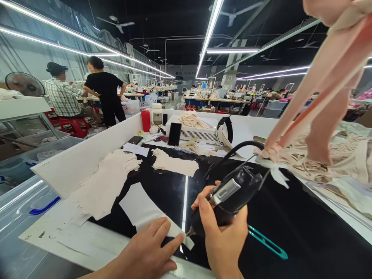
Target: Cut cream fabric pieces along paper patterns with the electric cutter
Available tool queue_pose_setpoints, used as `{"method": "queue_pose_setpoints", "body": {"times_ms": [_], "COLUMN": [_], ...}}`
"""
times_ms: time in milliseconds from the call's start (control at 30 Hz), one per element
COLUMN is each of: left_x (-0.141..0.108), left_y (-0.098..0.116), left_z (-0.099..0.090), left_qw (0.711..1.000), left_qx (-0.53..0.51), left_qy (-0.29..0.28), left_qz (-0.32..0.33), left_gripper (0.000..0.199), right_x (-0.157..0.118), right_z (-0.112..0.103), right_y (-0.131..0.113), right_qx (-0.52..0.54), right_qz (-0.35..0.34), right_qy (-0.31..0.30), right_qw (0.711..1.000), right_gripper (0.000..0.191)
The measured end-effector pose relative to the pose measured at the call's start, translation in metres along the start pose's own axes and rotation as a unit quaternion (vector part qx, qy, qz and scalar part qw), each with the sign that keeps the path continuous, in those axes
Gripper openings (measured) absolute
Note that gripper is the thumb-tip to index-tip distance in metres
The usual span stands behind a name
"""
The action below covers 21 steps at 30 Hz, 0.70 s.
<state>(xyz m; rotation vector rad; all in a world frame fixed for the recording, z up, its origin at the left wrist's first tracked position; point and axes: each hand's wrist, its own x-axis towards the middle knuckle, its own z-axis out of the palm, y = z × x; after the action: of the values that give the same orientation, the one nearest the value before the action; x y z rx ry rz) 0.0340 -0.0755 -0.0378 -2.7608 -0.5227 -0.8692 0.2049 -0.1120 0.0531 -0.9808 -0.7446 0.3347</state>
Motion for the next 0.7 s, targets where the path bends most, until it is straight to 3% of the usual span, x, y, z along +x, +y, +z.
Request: {"method": "queue_pose_setpoints", "body": {"times_ms": [500,700], "left_x": [-0.003,0.0], "left_y": [-0.008,-0.004], "left_z": [-0.01,-0.006], "left_qw": [0.999,0.999], "left_qx": [-0.049,-0.039], "left_qy": [-0.008,0.0], "left_qz": [0.02,0.007], "left_gripper": [0.057,0.074], "right_x": [-0.006,-0.007], "right_z": [-0.005,-0.007], "right_y": [0.001,0.001], "right_qx": [0.006,-0.004], "right_qz": [0.007,0.01], "right_qy": [-0.009,-0.005], "right_qw": [1.0,1.0], "right_gripper": [0.044,0.044]}}
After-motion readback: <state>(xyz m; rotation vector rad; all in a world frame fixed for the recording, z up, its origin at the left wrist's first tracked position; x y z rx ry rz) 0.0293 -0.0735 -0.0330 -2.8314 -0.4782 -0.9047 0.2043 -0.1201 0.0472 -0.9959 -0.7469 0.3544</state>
